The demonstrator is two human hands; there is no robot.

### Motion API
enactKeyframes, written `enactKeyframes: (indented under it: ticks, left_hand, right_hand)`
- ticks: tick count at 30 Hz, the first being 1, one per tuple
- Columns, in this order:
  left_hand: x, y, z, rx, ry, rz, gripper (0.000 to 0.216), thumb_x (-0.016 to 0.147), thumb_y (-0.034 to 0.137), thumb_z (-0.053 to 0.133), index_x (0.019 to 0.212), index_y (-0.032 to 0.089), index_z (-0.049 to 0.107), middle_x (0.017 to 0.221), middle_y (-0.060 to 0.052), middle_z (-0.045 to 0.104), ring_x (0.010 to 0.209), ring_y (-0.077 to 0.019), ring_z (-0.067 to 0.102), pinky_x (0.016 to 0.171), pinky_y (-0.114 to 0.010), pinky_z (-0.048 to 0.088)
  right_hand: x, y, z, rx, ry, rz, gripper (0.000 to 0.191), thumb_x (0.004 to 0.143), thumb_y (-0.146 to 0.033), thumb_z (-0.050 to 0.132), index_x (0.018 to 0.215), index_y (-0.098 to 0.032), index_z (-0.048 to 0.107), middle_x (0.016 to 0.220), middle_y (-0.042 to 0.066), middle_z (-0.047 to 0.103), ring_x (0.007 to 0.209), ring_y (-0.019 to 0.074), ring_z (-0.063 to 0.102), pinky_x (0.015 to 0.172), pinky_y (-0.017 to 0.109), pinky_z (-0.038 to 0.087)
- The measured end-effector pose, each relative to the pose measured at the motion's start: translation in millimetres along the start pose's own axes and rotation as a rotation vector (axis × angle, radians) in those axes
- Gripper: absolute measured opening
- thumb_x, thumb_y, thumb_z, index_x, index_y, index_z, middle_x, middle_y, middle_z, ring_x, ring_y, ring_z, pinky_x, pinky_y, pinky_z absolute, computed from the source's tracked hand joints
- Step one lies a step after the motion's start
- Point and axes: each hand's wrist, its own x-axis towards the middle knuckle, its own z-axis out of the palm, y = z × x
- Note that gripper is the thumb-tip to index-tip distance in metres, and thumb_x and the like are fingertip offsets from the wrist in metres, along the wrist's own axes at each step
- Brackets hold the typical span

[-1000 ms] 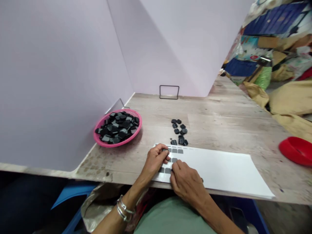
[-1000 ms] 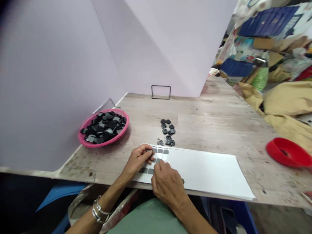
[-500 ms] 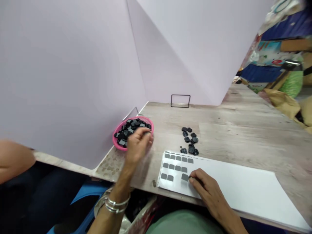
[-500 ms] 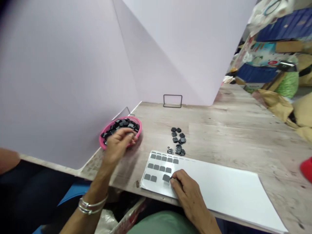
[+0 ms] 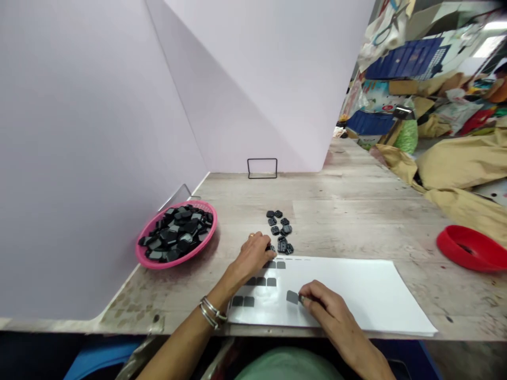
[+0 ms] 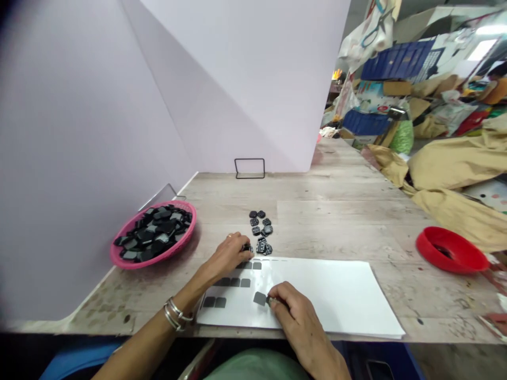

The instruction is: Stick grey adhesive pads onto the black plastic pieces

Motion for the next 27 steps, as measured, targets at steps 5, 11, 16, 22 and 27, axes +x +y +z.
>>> enactKeyframes:
  ticks: [5, 11, 16, 22, 27]
  left_hand:
    - [8, 3, 7, -0.033, -0.029, -0.013, 0.007, 0.068, 0.018, 0.060, 0.071, 0.020, 0.054, 0.077, -0.003, 0.056, 0.080, -0.0212, 0.051, 0.070, -0.030, 0.036]
    - [-5, 11, -3, -0.202, 0.078, -0.098, 0.010, 0.083, 0.029, 0.047, 0.076, 0.022, 0.045, 0.061, 0.004, 0.051, 0.058, -0.0138, 0.048, 0.057, -0.025, 0.034]
    - [-41, 27, -8, -1.088, -0.087, -0.402, 0.025, 0.079, 0.040, 0.058, 0.085, 0.020, 0.043, 0.075, 0.000, 0.064, 0.045, -0.0064, 0.048, 0.042, -0.017, 0.028]
    - [-79, 31, 1, -1.353, -0.282, -0.452, 0.048, 0.063, 0.019, 0.076, 0.104, 0.017, 0.051, 0.091, -0.007, 0.068, 0.054, -0.0071, 0.058, 0.044, -0.015, 0.038]
    - [-86, 33, 11, -1.327, -0.313, -0.406, 0.037, 0.064, 0.014, 0.074, 0.095, 0.015, 0.054, 0.075, -0.001, 0.066, 0.050, -0.0078, 0.059, 0.040, -0.014, 0.038]
  right_hand:
    - [-3, 12, -6, 0.036, 0.113, 0.038, 0.017, 0.087, -0.029, 0.044, 0.081, -0.021, 0.059, 0.078, 0.000, 0.059, 0.075, 0.0171, 0.055, 0.066, 0.026, 0.041]
    - [-3, 15, -8, 0.002, 0.179, -0.007, 0.021, 0.090, -0.033, 0.041, 0.090, -0.021, 0.058, 0.082, 0.002, 0.060, 0.078, 0.0178, 0.056, 0.068, 0.027, 0.043]
    - [-4, 13, -3, -0.129, 0.265, -0.152, 0.019, 0.093, -0.027, 0.038, 0.093, -0.022, 0.057, 0.083, 0.002, 0.057, 0.077, 0.0162, 0.056, 0.069, 0.027, 0.043]
    - [-7, 13, 6, -0.147, 0.285, -0.249, 0.016, 0.094, -0.022, 0.040, 0.097, -0.022, 0.056, 0.087, 0.003, 0.057, 0.080, 0.0154, 0.056, 0.071, 0.026, 0.044]
    - [-6, 8, 15, -0.194, 0.259, -0.281, 0.016, 0.095, -0.021, 0.039, 0.100, -0.021, 0.055, 0.087, 0.003, 0.057, 0.079, 0.0151, 0.056, 0.070, 0.027, 0.044]
